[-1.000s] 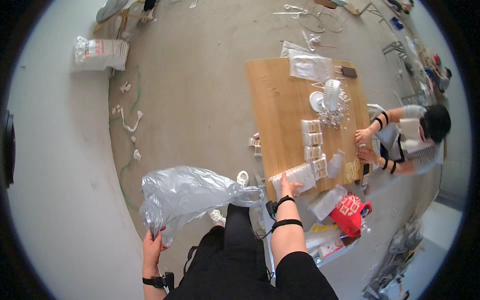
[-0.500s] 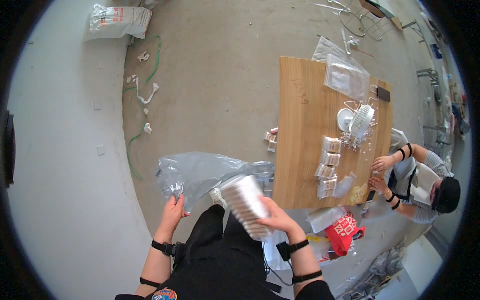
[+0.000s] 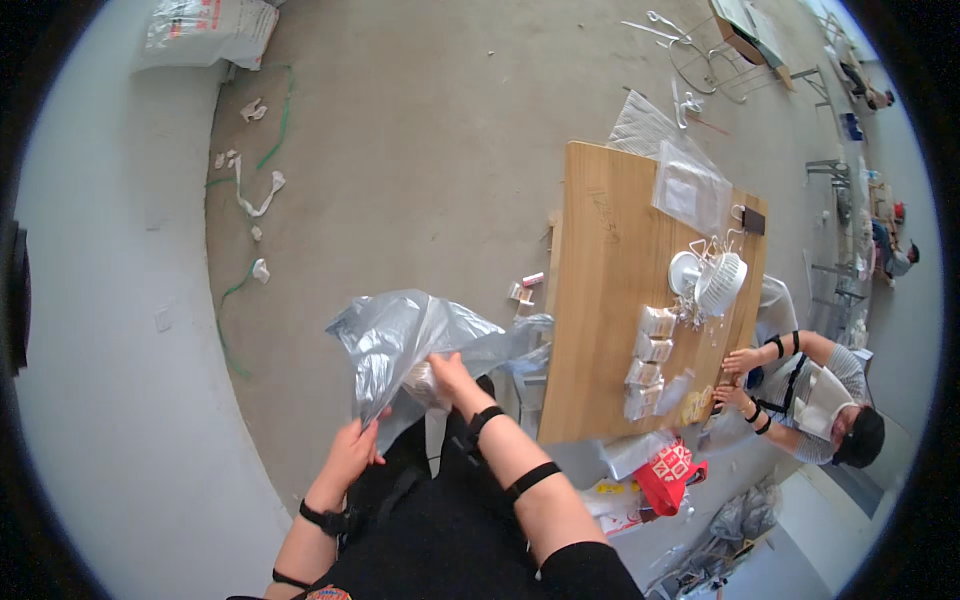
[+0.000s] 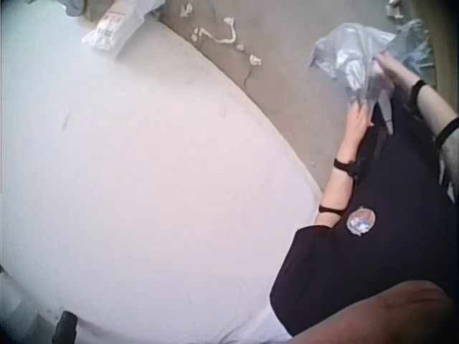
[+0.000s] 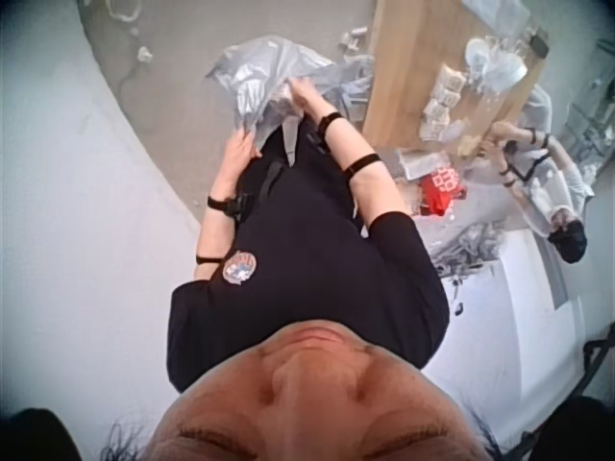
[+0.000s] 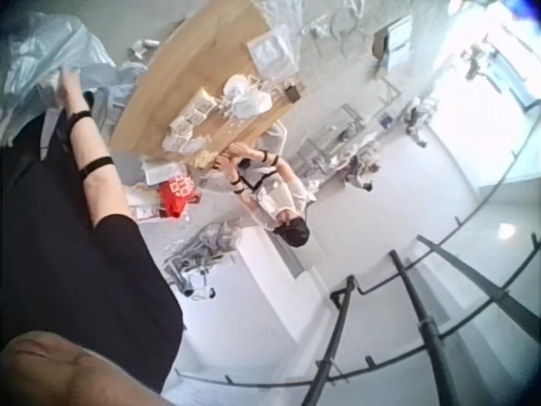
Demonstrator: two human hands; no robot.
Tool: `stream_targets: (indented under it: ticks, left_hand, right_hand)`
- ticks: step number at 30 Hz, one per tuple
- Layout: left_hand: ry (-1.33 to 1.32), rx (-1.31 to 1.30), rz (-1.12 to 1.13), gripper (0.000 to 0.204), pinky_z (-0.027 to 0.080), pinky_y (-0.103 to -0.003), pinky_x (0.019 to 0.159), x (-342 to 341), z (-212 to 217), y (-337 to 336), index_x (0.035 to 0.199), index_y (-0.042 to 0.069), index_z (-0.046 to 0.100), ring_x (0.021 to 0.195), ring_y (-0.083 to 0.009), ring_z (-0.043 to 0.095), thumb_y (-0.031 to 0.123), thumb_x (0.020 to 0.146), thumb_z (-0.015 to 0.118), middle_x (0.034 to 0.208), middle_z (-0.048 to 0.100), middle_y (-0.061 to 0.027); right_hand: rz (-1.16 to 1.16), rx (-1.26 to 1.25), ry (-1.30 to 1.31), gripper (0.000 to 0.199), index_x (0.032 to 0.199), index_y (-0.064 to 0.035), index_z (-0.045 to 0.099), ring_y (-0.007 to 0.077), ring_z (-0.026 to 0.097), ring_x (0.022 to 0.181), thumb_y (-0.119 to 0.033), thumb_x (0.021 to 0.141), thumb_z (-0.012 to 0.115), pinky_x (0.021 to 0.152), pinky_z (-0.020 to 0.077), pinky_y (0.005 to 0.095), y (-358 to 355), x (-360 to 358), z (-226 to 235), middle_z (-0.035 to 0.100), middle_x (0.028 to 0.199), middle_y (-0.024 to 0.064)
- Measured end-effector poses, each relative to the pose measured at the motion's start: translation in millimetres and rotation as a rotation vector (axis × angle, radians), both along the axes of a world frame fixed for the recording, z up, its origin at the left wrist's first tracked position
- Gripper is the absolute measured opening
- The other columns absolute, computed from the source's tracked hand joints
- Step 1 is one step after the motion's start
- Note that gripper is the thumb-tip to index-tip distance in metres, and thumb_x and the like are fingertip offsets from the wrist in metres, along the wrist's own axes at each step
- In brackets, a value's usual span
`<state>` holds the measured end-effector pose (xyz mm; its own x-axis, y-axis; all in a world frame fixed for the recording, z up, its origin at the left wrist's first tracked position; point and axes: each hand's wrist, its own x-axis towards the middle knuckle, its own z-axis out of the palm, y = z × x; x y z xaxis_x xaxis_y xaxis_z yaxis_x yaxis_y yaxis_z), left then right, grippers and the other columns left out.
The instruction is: Packaging small packets into plastic bags at a workstation.
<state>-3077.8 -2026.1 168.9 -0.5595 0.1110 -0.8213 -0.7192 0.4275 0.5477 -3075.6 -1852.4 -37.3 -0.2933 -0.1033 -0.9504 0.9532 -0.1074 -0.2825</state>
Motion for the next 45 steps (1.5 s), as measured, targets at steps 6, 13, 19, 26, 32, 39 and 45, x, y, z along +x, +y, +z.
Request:
stream_targets:
  ticks: [6, 13, 19, 26, 32, 39, 45]
  left_hand:
    - [-0.39, 0.404, 0.559, 0.041, 0.031, -0.02, 0.036, -37, 13, -69, 0.092, -0.01, 0.051, 0.037, -0.0051, 0.031, 0.028, 0.095, 0.036, 0.056, 0.051, -0.0094]
    - [-0.269, 0.049, 0.616, 0.038, 0.025, -0.024, 0.032, 3, -13, -182, 0.103, -0.002, 0.047, 0.034, -0.0101, 0.032, 0.033, 0.093, 0.037, 0.052, 0.045, -0.006]
    - [-0.18, -0.251, 0.488, 0.012, 0.038, -0.025, 0.045, -43, -35, -153, 0.08, 0.005, 0.048, 0.048, -0.0127, 0.04, 0.014, 0.088, 0.046, 0.059, 0.043, -0.0022]
    - [-0.08, -0.765, 0.016, 0.006, 0.036, -0.023, 0.048, -76, -57, -100, 0.081, 0.003, 0.044, 0.056, -0.0134, 0.039, 0.006, 0.086, 0.042, 0.062, 0.038, -0.0014]
    - [-0.037, -0.716, 0.012, 0.009, 0.034, -0.021, 0.047, -74, -56, -106, 0.091, 0.002, 0.044, 0.055, -0.0121, 0.037, 0.009, 0.088, 0.042, 0.062, 0.037, -0.0007]
    - [0.026, -0.558, 0.029, 0.019, 0.032, -0.019, 0.045, -68, -67, -113, 0.104, 0.0, 0.044, 0.055, -0.0106, 0.035, 0.013, 0.09, 0.042, 0.062, 0.035, 0.0]
    - [-0.035, -0.411, 0.346, 0.034, 0.027, -0.017, 0.041, -73, -62, -102, 0.12, -0.001, 0.039, 0.051, -0.0084, 0.03, 0.02, 0.093, 0.04, 0.06, 0.032, 0.0015]
  right_hand:
    - [0.005, -0.111, 0.29, 0.034, 0.114, -0.0038, 0.053, 0.0183, 0.05, 0.098, -0.023, 0.087, 0.05, 0.084, 0.0406, 0.0329, -34, -36, -25, 0.057, 0.106, 0.0076]
    - [-0.692, -0.165, 0.19, 0.011, 0.087, 0.0007, 0.056, 0.0177, 0.062, 0.062, -0.01, 0.084, 0.054, 0.055, 0.0503, 0.0248, 86, -45, -118, 0.061, 0.082, 0.0116]
    - [-0.704, 0.582, 0.108, 0.042, 0.116, 0.0001, 0.041, 0.0214, 0.058, 0.083, -0.016, 0.082, 0.059, 0.066, 0.0498, 0.0297, 153, 12, -343, 0.053, 0.104, 0.0148]
    - [-0.437, 0.761, -0.22, 0.104, 0.138, -0.0069, 0.004, 0.03, 0.022, 0.128, -0.042, 0.068, 0.072, 0.099, 0.0238, 0.05, 164, 40, -514, 0.017, 0.14, 0.0178]
    - [-0.38, 0.916, -0.596, 0.117, 0.139, -0.0078, 0.001, 0.0375, 0.02, 0.128, -0.048, 0.059, 0.076, 0.103, 0.0241, 0.0444, 147, -13, -551, 0.014, 0.14, 0.0242]
    - [-0.382, 1.098, -0.55, 0.061, 0.119, -0.0016, 0.031, 0.0378, 0.043, 0.11, -0.01, 0.066, 0.062, 0.091, 0.0397, 0.043, 166, -15, -515, 0.033, 0.122, 0.0234]
    - [-0.534, 1.135, -0.258, 0.051, 0.113, -0.0052, 0.037, 0.0312, 0.054, 0.095, 0.0, 0.067, 0.058, 0.077, 0.0484, 0.0385, 160, -2, -480, 0.047, 0.111, 0.0168]
